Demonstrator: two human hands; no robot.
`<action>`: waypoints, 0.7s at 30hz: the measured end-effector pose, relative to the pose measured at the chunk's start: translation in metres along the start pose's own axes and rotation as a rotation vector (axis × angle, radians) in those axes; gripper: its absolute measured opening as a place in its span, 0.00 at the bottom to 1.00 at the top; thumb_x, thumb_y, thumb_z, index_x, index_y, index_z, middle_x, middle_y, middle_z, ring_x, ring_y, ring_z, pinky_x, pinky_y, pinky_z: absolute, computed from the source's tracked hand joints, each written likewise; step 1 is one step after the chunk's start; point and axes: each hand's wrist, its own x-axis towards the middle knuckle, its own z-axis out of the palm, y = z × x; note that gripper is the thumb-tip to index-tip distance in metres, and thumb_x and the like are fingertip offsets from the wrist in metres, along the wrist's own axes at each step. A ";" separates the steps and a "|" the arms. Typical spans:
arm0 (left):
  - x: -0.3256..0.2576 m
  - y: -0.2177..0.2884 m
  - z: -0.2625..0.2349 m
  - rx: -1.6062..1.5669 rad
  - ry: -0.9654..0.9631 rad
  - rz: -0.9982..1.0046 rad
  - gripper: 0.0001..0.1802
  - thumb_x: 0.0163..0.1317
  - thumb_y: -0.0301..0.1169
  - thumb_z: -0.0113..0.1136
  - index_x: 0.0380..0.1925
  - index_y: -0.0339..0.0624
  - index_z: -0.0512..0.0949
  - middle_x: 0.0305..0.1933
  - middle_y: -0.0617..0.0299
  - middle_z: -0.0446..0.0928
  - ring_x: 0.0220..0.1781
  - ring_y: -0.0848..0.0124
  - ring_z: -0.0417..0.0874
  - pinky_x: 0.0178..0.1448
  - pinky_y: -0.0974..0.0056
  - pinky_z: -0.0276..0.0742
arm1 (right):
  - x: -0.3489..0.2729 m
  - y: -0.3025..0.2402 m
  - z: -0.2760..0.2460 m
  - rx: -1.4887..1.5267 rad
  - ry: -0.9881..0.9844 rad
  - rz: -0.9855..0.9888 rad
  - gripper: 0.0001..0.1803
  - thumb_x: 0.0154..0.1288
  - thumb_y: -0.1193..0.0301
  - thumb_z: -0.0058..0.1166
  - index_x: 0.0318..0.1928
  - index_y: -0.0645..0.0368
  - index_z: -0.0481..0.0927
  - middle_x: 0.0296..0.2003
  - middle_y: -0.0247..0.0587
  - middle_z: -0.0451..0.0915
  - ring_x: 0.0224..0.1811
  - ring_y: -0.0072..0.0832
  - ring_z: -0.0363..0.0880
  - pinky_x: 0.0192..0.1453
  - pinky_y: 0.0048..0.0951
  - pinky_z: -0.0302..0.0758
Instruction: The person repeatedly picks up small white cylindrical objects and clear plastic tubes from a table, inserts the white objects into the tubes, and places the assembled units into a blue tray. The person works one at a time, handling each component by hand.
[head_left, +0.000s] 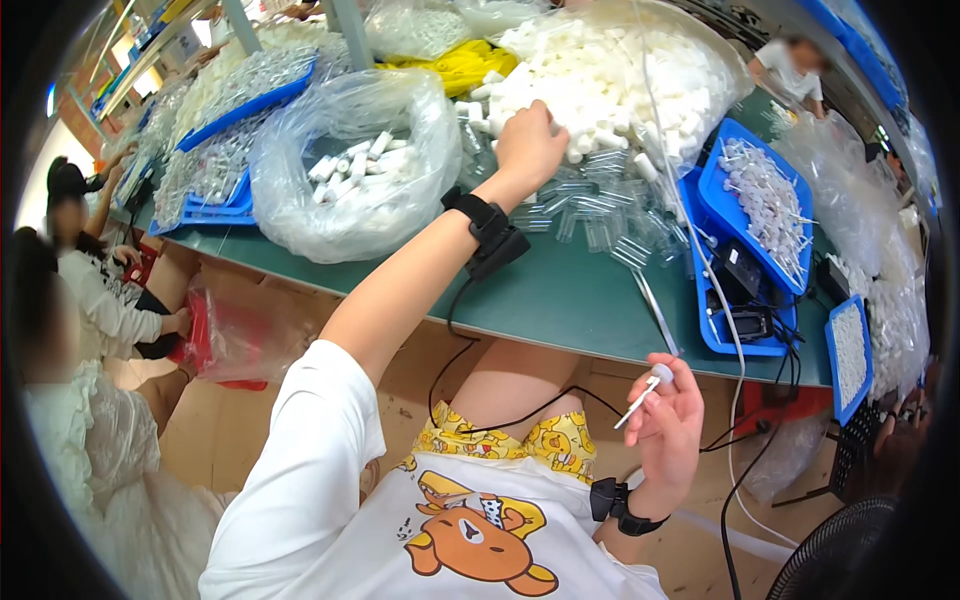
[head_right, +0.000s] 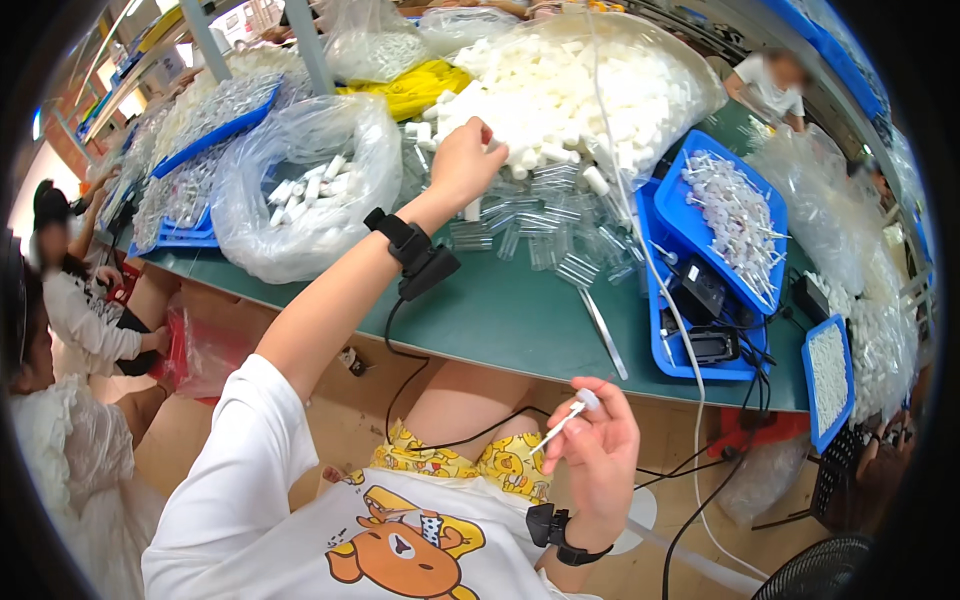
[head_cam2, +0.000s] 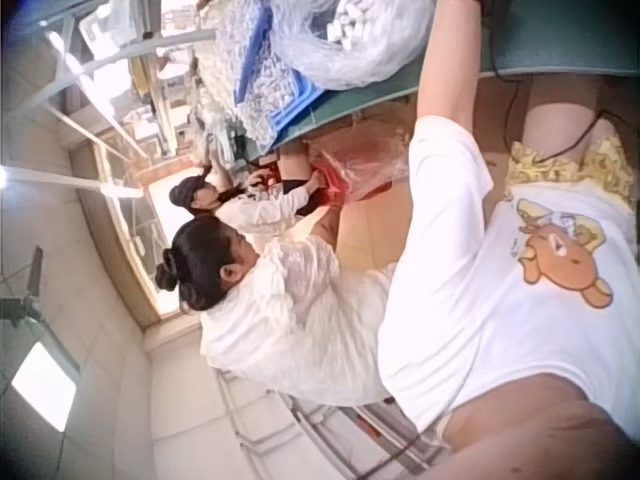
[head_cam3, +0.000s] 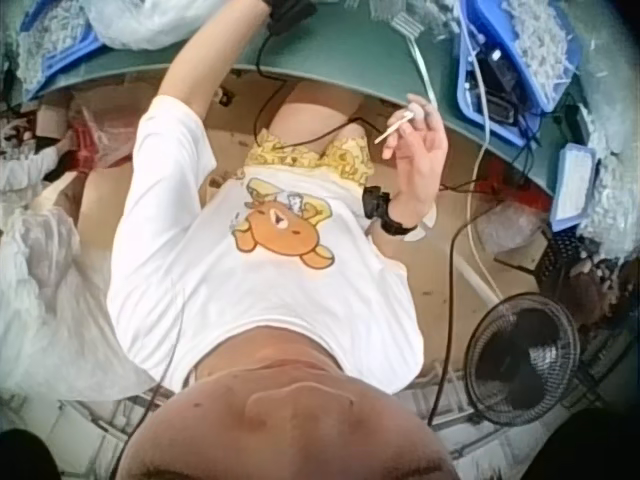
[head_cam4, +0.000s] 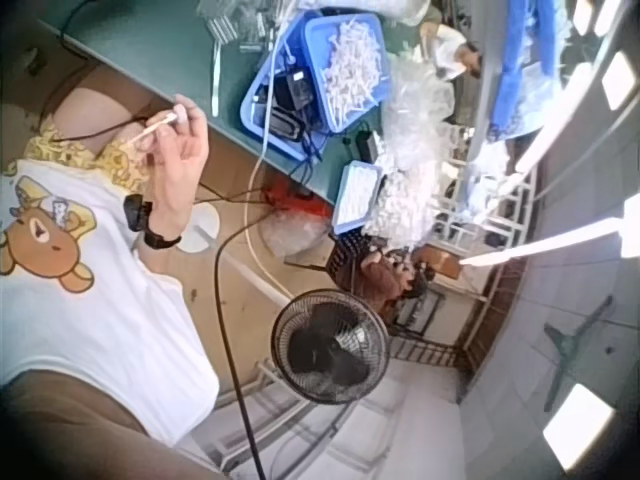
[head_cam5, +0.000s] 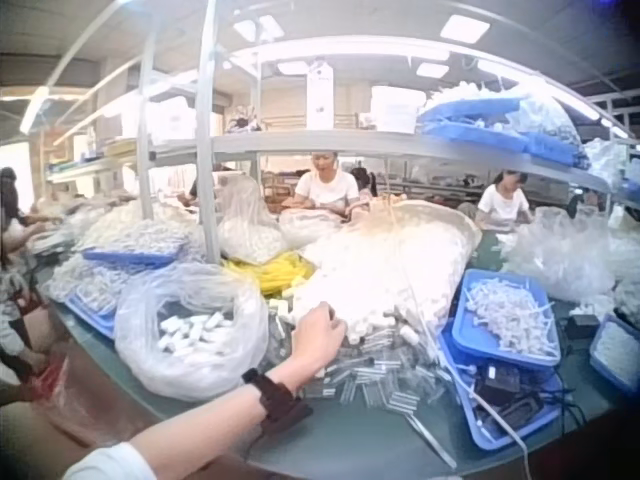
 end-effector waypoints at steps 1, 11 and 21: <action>-0.001 0.001 -0.002 -0.036 0.046 0.010 0.18 0.54 0.38 0.61 0.38 0.34 0.75 0.36 0.47 0.79 0.40 0.51 0.80 0.45 0.54 0.74 | -0.001 0.000 0.000 0.000 -0.004 -0.001 0.21 0.61 0.81 0.48 0.56 0.70 0.65 0.34 0.49 0.76 0.24 0.24 0.77 0.23 0.23 0.79; -0.088 0.064 -0.108 -0.806 -0.193 -0.083 0.14 0.60 0.33 0.61 0.41 0.35 0.73 0.34 0.63 0.78 0.34 0.78 0.77 0.37 0.72 0.73 | -0.006 0.012 0.002 -0.110 0.065 0.005 0.21 0.62 0.81 0.48 0.56 0.68 0.65 0.34 0.45 0.75 0.25 0.19 0.75 0.23 0.20 0.76; -0.212 0.034 -0.138 -1.168 -0.477 -0.360 0.14 0.59 0.22 0.62 0.42 0.39 0.69 0.44 0.55 0.80 0.49 0.72 0.80 0.50 0.68 0.74 | -0.005 0.030 0.016 -0.119 0.080 0.034 0.18 0.69 0.72 0.44 0.56 0.69 0.66 0.35 0.47 0.76 0.26 0.22 0.76 0.24 0.22 0.76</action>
